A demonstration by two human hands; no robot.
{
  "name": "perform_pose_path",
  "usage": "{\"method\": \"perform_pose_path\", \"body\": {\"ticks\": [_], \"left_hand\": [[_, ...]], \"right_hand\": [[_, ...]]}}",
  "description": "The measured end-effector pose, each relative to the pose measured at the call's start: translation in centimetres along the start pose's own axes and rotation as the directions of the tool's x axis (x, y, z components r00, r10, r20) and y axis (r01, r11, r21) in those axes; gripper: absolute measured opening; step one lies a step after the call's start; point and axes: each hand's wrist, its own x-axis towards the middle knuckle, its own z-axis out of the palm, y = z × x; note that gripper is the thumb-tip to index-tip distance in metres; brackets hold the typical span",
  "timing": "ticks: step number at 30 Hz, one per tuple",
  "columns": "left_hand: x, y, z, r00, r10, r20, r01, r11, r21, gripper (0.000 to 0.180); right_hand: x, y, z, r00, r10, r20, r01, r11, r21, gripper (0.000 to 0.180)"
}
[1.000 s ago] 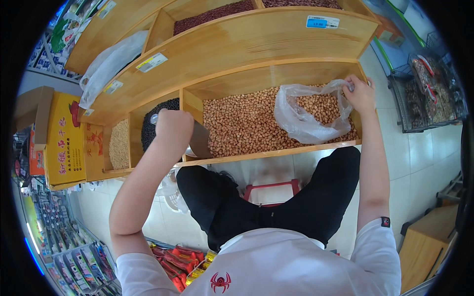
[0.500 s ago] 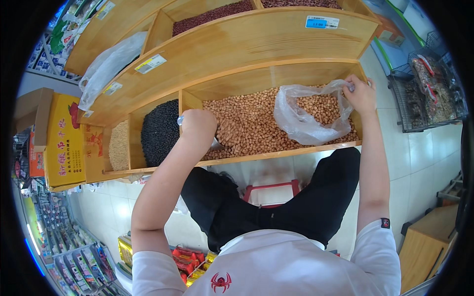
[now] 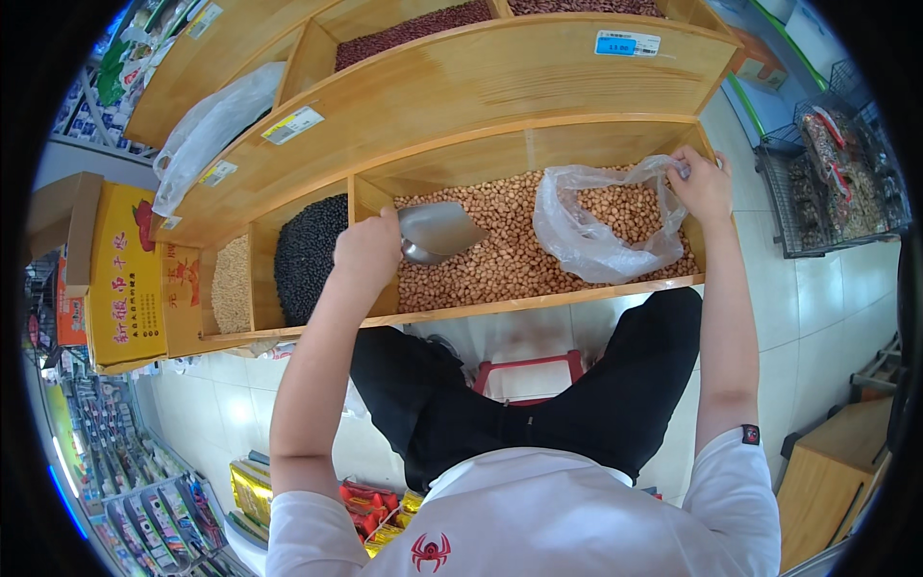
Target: The person scoops peanuts from a bulk bin into a plastic bag using a metal scoop. They then tie the bag and place it into a larger plastic bag before continuing to scoop more peanuts into the second bag.
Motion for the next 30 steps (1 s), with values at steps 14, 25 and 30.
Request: {"method": "perform_pose_path", "body": {"ticks": [14,25,30], "left_hand": [[3.7,1.7,8.0,0.997,-0.032,0.066,0.064,0.826,-0.559,0.048],[4.6,-0.1,12.6,0.983,-0.016,0.182,0.131,0.754,-0.643,0.056],[5.0,-0.3,13.0,0.961,0.054,0.270,0.166,0.667,-0.726,0.058]], "right_hand": [[0.1,0.2,0.3,1.000,-0.006,-0.018,0.006,1.000,-0.007,0.015],[0.1,0.0,0.1,1.000,0.021,0.017,-0.021,1.000,-0.004,0.016],[0.0,0.1,0.1,1.000,0.015,0.001,-0.015,1.000,-0.006,0.016]]}}
